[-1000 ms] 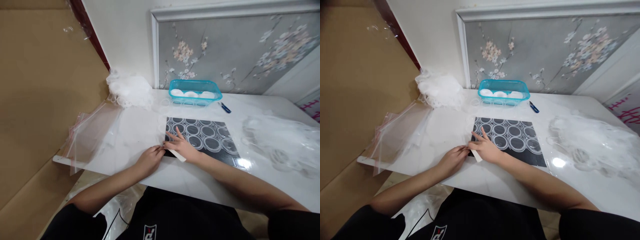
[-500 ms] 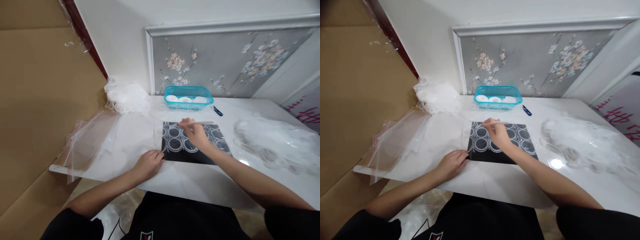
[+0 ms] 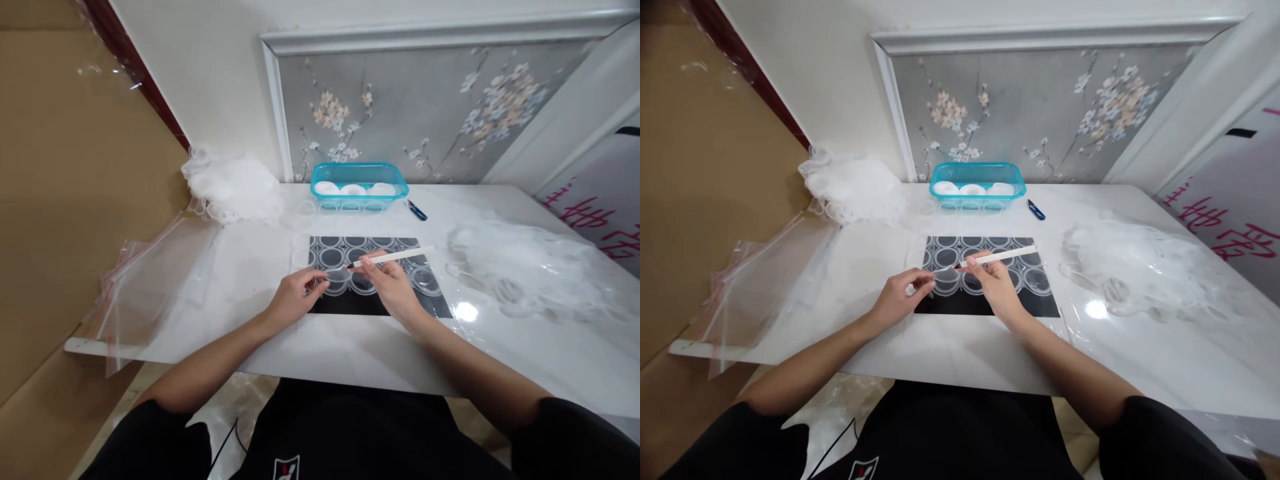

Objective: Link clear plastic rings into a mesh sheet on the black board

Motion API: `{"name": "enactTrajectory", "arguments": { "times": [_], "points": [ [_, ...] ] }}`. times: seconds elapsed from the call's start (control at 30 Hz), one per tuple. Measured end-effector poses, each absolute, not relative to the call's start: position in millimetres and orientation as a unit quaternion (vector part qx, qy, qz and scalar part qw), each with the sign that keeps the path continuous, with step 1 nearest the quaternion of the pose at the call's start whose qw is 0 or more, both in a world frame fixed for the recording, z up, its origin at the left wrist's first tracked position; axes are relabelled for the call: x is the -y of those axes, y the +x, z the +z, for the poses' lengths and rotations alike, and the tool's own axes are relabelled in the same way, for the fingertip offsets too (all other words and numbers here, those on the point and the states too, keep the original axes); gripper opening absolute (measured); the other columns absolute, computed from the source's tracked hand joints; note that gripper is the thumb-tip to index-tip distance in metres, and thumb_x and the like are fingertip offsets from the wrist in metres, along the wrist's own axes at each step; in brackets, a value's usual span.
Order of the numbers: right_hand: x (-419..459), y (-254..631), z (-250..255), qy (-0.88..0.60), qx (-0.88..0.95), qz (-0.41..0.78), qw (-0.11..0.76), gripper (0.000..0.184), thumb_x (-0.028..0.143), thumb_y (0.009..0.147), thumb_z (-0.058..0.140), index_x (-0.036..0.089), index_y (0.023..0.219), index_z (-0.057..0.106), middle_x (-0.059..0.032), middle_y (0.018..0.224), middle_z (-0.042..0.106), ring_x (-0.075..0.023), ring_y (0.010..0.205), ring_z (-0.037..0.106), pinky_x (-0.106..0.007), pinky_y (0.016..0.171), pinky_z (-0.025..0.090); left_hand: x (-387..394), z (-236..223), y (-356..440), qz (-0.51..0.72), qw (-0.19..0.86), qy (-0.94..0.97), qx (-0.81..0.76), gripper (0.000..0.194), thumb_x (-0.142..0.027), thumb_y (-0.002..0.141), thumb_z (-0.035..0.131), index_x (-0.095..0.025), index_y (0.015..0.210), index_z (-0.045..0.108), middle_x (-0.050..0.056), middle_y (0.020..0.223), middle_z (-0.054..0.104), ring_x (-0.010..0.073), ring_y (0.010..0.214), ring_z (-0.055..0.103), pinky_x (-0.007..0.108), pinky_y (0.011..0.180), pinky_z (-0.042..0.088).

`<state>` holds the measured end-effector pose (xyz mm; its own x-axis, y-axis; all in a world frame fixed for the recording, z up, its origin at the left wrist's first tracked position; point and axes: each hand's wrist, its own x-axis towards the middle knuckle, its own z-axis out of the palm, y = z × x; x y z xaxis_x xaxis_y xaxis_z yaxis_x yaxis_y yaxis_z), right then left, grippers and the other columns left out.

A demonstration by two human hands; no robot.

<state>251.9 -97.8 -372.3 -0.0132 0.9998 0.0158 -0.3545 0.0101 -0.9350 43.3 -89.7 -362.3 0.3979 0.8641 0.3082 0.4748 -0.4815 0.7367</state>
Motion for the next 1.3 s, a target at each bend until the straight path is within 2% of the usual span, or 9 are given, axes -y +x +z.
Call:
{"name": "enactTrajectory", "arguments": {
  "times": [0.07,0.13,0.27,0.33,0.47,0.6,0.87,1.07,1.3],
  "points": [
    [99,253,-373,-0.399,0.434,0.549,0.592,0.019,0.040,0.079,0.068,0.023,0.083,0.059,0.0027,0.076,0.064,-0.0172,0.082,0.068,-0.035,0.093,0.047,91,-362,40,0.345,0.317,0.770,-0.433,0.019,-0.032,0.085,0.060,-0.016,0.087,0.070,0.002,0.079,0.069,0.0123,0.067,0.060,0.023,0.066,0.048],
    [101,252,-371,-0.401,0.448,0.539,0.590,0.019,0.041,0.081,0.066,0.023,0.083,0.059,0.0015,0.078,0.065,-0.0183,0.084,0.068,-0.037,0.094,0.047,91,-360,41,0.338,0.399,0.731,-0.438,0.025,-0.037,0.085,0.060,-0.015,0.083,0.071,0.004,0.077,0.070,0.0133,0.066,0.062,0.024,0.065,0.050],
    [113,243,-363,-0.411,0.495,0.498,0.581,0.015,0.038,0.085,0.061,0.024,0.086,0.062,-0.0010,0.084,0.068,-0.0194,0.087,0.067,-0.038,0.090,0.049,96,-358,47,0.340,0.518,0.660,-0.424,0.033,-0.043,0.084,0.061,-0.013,0.094,0.072,0.005,0.077,0.072,0.0135,0.063,0.063,0.024,0.062,0.053],
    [120,238,-361,-0.418,0.526,0.458,0.582,0.012,0.036,0.086,0.060,0.025,0.086,0.065,-0.0019,0.088,0.069,-0.0203,0.091,0.066,-0.038,0.089,0.050,100,-357,51,0.358,0.521,0.650,-0.421,0.032,-0.042,0.084,0.062,-0.013,0.096,0.072,0.005,0.080,0.072,0.0135,0.065,0.064,0.024,0.063,0.053],
    [130,229,-362,-0.417,0.586,0.387,0.577,0.013,0.032,0.088,0.057,0.027,0.088,0.069,-0.0029,0.094,0.070,-0.0233,0.104,0.062,-0.040,0.093,0.048,106,-353,55,0.384,0.510,0.640,-0.429,0.031,-0.042,0.083,0.063,-0.012,0.089,0.072,0.005,0.074,0.070,0.0150,0.067,0.065,0.023,0.062,0.053],
    [134,226,-366,-0.418,0.633,0.325,0.565,0.016,0.027,0.090,0.054,0.027,0.093,0.070,-0.0036,0.095,0.071,-0.0238,0.108,0.060,-0.042,0.094,0.047,105,-351,55,0.384,0.510,0.630,-0.442,0.030,-0.040,0.081,0.064,-0.012,0.087,0.072,0.003,0.068,0.068,0.0147,0.065,0.064,0.023,0.062,0.052],
    [133,224,-372,-0.413,0.669,0.269,0.557,0.015,0.024,0.090,0.053,0.026,0.095,0.068,-0.0044,0.100,0.072,-0.0214,0.101,0.064,-0.039,0.090,0.050,99,-356,54,0.363,0.553,0.602,-0.447,0.031,-0.043,0.078,0.067,-0.013,0.079,0.071,0.001,0.057,0.063,0.0123,0.056,0.058,0.022,0.057,0.046],
    [134,221,-371,-0.409,0.670,0.257,0.564,0.015,0.023,0.090,0.054,0.025,0.095,0.067,-0.0040,0.099,0.073,-0.0195,0.092,0.068,-0.036,0.085,0.053,98,-362,56,0.397,0.579,0.564,-0.435,0.025,-0.038,0.077,0.069,-0.013,0.075,0.070,0.000,0.055,0.060,0.0103,0.052,0.054,0.020,0.054,0.044],
    [132,224,-376,-0.406,0.707,0.232,0.531,0.018,0.019,0.092,0.051,0.027,0.099,0.066,-0.0031,0.104,0.071,-0.0181,0.096,0.066,-0.034,0.084,0.053,100,-361,57,0.398,0.583,0.557,-0.438,0.024,-0.035,0.076,0.068,-0.012,0.069,0.069,0.001,0.054,0.060,0.0102,0.050,0.054,0.020,0.051,0.045]
  ]
}}
